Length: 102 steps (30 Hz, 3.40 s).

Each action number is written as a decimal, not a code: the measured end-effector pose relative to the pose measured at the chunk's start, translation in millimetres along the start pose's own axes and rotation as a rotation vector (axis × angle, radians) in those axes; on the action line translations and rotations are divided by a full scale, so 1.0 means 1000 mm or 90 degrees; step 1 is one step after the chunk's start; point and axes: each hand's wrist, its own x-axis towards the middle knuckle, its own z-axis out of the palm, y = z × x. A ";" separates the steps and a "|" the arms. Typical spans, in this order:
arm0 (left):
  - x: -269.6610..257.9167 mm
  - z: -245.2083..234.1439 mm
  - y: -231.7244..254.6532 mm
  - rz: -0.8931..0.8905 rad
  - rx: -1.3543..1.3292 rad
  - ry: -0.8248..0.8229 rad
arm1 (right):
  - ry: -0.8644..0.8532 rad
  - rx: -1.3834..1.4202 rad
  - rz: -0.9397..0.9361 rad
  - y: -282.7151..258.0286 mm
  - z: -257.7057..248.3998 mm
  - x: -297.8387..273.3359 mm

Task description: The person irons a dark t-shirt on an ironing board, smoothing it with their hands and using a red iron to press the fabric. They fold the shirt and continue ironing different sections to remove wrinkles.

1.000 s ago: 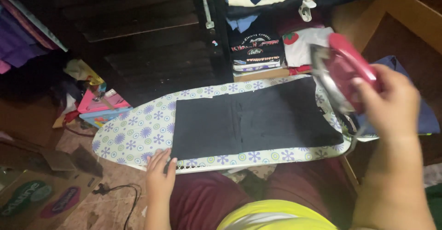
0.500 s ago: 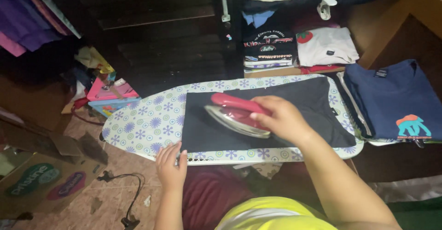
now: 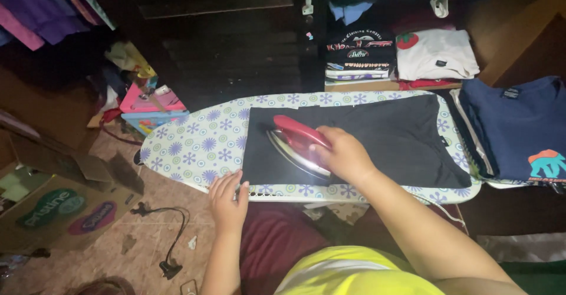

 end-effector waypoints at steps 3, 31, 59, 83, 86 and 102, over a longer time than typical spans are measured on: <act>0.001 -0.003 0.002 0.004 -0.003 -0.009 | -0.026 -0.039 -0.051 -0.011 -0.008 -0.004; -0.001 -0.002 0.002 0.005 0.023 -0.020 | -0.127 -0.276 -0.176 -0.017 0.002 0.019; 0.043 -0.007 0.096 0.229 -0.031 -0.205 | 0.108 -0.144 -0.224 -0.031 -0.027 -0.001; 0.006 0.078 0.111 0.387 -0.005 -0.146 | 0.102 -0.302 0.214 0.062 -0.066 -0.009; 0.007 0.071 0.118 0.392 -0.038 -0.181 | 0.073 -0.285 0.213 0.059 -0.072 -0.010; 0.018 0.073 0.126 0.328 -0.051 -0.167 | 0.028 -0.253 0.219 0.049 -0.080 -0.012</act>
